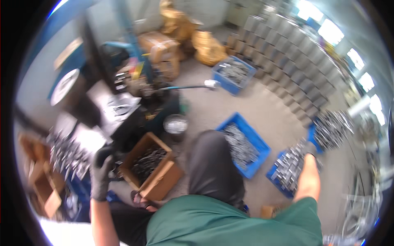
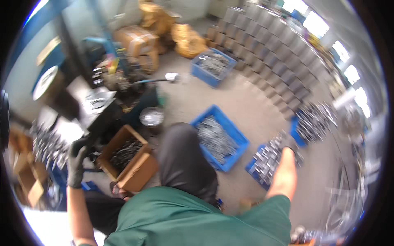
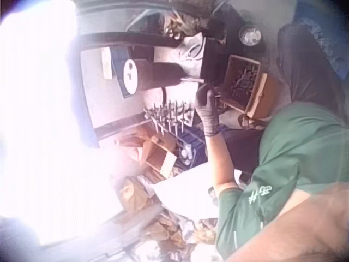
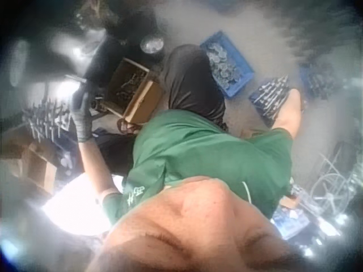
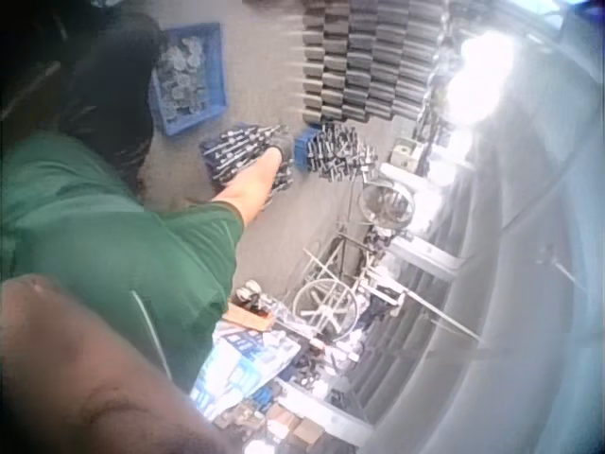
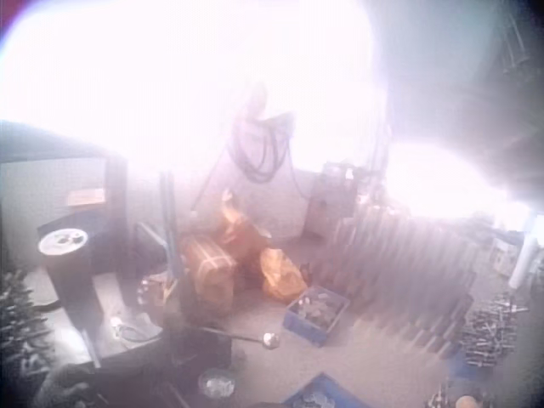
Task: The person assembles metal shafts by fitting bearings and rings onto each shaft, pressing the components together using a press machine, and placing the finished assemblies onto the floor.
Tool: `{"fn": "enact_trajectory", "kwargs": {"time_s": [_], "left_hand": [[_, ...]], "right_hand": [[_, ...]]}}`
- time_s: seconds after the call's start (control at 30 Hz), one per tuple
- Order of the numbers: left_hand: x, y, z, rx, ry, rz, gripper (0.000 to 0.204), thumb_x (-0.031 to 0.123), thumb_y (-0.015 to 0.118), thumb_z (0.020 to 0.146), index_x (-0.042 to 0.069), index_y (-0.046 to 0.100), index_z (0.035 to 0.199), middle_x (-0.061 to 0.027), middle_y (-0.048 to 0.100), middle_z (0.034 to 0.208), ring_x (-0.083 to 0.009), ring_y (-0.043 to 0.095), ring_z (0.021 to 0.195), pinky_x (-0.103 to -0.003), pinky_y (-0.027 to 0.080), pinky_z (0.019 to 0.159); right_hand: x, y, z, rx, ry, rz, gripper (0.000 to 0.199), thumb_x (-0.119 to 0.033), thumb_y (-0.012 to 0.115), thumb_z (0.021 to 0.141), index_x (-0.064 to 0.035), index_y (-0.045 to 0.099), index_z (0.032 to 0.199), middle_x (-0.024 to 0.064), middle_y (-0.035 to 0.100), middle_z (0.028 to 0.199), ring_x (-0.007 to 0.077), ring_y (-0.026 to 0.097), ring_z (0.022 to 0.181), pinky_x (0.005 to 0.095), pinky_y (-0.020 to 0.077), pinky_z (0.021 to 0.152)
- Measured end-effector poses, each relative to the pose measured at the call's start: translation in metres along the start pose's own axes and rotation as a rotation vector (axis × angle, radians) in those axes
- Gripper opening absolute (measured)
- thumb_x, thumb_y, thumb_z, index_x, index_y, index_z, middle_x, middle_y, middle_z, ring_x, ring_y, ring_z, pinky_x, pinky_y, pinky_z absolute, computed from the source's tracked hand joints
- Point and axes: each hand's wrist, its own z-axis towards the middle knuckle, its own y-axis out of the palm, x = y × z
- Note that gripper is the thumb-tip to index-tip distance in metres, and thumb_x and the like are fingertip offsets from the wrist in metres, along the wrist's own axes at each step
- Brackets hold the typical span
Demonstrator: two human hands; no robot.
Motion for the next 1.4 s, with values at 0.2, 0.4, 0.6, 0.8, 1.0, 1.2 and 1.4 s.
{"fn": "enact_trajectory", "kwargs": {"time_s": [0.2, 0.4, 0.6, 0.8, 1.0, 1.2, 1.4], "left_hand": [[0.001, -0.017, 0.013, 0.234, -0.155, -0.403, 0.035, 0.02, 0.065, 0.101, 0.0, 0.063, 0.129, -0.0089, 0.071, 0.106, -0.0154, 0.068, 0.087, -0.03, 0.056, 0.078], [-0.036, -0.062, 0.029, 0.654, -0.228, -0.912, 0.025, 0.022, 0.068, 0.1, 0.006, 0.063, 0.12, -0.0083, 0.07, 0.101, -0.0197, 0.069, 0.086, -0.028, 0.056, 0.07], [-0.064, -0.121, 0.031, 0.799, -0.154, -1.28, 0.024, 0.026, 0.062, 0.103, 0.006, 0.062, 0.117, -0.0085, 0.07, 0.11, -0.0198, 0.071, 0.092, -0.029, 0.063, 0.074], [-0.062, -0.152, 0.043, 0.767, 0.05, -1.439, 0.021, 0.026, 0.061, 0.105, 0.007, 0.065, 0.114, -0.0075, 0.073, 0.103, -0.0186, 0.072, 0.093, -0.028, 0.064, 0.074], [-0.039, -0.148, 0.052, 0.925, 0.164, -0.994, 0.015, 0.02, 0.064, 0.104, 0.009, 0.064, 0.115, -0.0055, 0.072, 0.09, -0.0156, 0.072, 0.076, -0.026, 0.059, 0.061], [-0.026, -0.134, 0.064, 0.963, 0.297, -0.66, 0.01, 0.012, 0.065, 0.103, 0.006, 0.067, 0.11, -0.0082, 0.074, 0.093, -0.0134, 0.072, 0.075, -0.025, 0.058, 0.062], [0.006, -0.097, 0.044, 0.891, 0.856, 0.086, 0.009, 0.009, 0.069, 0.099, 0.004, 0.067, 0.106, -0.0085, 0.076, 0.088, -0.0114, 0.071, 0.078, -0.025, 0.058, 0.066]], "right_hand": [[-0.163, -0.046, -0.036, -0.114, -0.618, 0.158, 0.038, -0.02, 0.067, 0.083, 0.0026, 0.073, 0.113, 0.0269, 0.074, 0.106, 0.0368, 0.073, 0.103, 0.0417, 0.0561, 0.092], [-0.399, -0.121, -0.184, -0.232, -1.359, 0.336, 0.032, -0.018, 0.064, 0.088, -0.0004, 0.074, 0.112, 0.0243, 0.075, 0.101, 0.0361, 0.074, 0.096, 0.0424, 0.0582, 0.088], [-0.52, -0.164, -0.334, -0.266, -1.809, 0.161, 0.034, -0.023, 0.066, 0.088, -0.0041, 0.073, 0.116, 0.0227, 0.074, 0.106, 0.0399, 0.071, 0.1, 0.0448, 0.0566, 0.091], [-0.553, -0.101, -0.357, -0.562, -2.015, -0.144, 0.038, -0.029, 0.069, 0.091, -0.008, 0.072, 0.122, 0.0195, 0.074, 0.111, 0.0382, 0.07, 0.106, 0.0451, 0.0549, 0.095], [-0.562, -0.119, -0.363, -0.786, -1.856, -0.036, 0.035, -0.032, 0.07, 0.095, -0.0103, 0.071, 0.122, 0.0199, 0.074, 0.111, 0.038, 0.07, 0.107, 0.0448, 0.055, 0.094], [-0.56, -0.117, -0.369, -0.621, -1.964, -0.289, 0.041, -0.036, 0.068, 0.094, -0.0109, 0.07, 0.126, 0.0204, 0.073, 0.115, 0.0396, 0.069, 0.108, 0.0462, 0.0544, 0.095], [-0.555, -0.115, -0.367, -0.541, -1.946, -0.272, 0.044, -0.04, 0.066, 0.094, -0.012, 0.07, 0.127, 0.0208, 0.073, 0.113, 0.0392, 0.07, 0.107, 0.0457, 0.0556, 0.094]]}}
